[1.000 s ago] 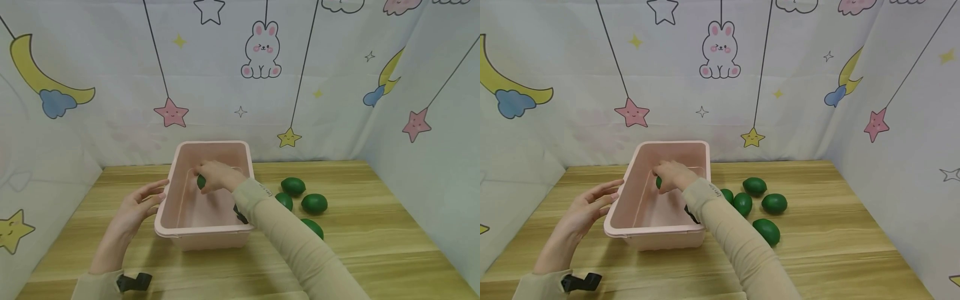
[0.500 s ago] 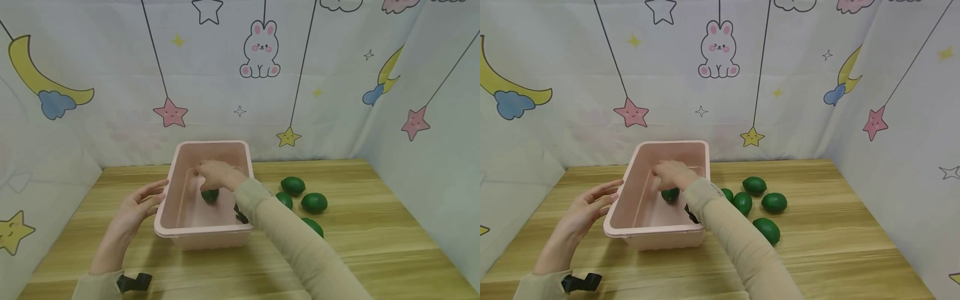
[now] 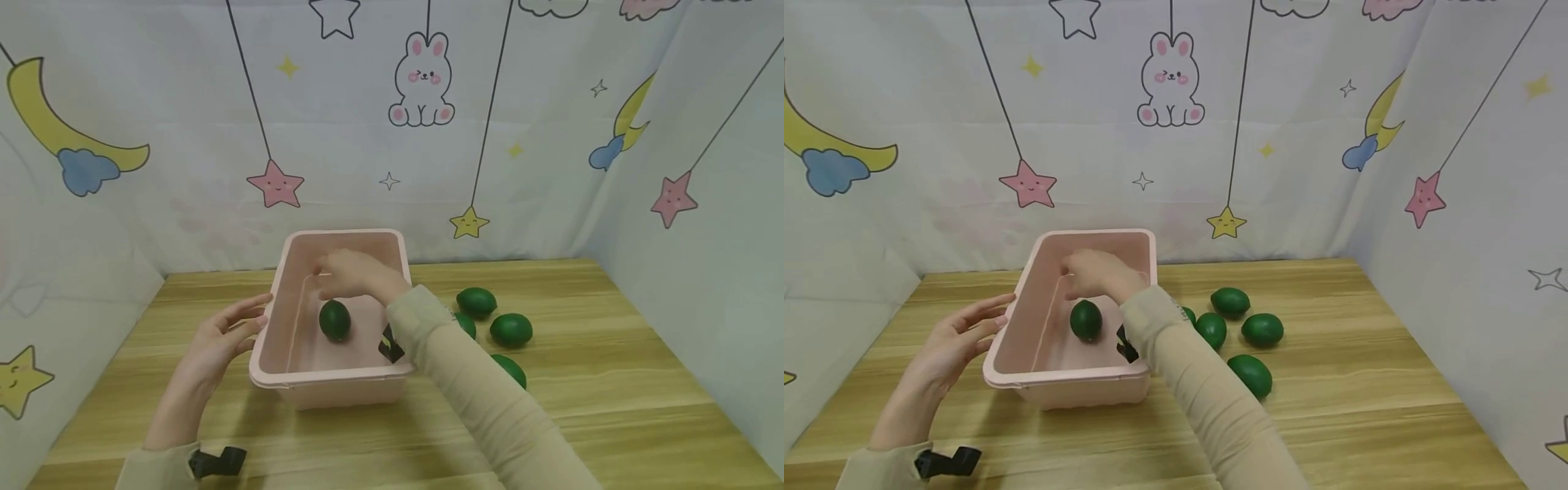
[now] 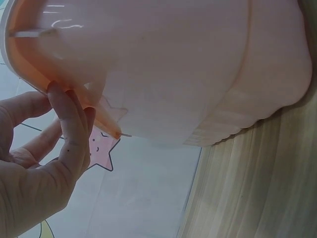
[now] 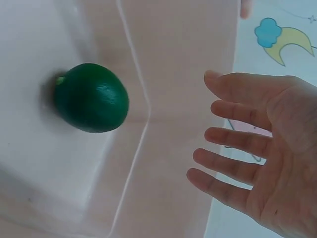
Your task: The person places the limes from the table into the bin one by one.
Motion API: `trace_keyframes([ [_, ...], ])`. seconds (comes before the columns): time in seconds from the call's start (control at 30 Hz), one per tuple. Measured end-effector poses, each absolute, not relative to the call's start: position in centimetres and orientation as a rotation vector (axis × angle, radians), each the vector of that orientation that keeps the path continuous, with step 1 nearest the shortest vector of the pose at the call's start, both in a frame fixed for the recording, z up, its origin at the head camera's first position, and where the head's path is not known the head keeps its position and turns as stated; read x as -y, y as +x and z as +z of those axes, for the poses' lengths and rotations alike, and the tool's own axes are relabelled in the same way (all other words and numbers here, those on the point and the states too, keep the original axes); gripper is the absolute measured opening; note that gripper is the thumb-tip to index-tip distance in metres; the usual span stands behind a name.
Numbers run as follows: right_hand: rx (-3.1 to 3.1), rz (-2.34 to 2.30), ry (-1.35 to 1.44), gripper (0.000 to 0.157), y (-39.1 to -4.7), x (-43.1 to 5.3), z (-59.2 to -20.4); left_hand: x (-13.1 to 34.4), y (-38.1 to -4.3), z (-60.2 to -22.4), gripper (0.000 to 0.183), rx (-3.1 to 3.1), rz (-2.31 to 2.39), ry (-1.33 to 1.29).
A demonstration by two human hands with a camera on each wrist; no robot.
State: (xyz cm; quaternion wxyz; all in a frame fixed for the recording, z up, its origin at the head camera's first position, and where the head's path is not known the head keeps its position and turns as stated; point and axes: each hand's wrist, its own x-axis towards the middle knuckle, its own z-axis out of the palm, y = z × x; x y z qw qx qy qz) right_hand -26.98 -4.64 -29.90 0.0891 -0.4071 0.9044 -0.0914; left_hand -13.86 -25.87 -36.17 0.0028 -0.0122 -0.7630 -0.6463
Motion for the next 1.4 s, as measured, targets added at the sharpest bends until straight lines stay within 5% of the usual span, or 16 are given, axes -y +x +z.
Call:
trace_keyframes([
  [1.4, -2.849, -0.248, -1.227, 0.045, -23.1, 2.3, -23.8, 26.0, -13.9, -36.2, 0.049, 2.414, -2.011, -0.036],
])
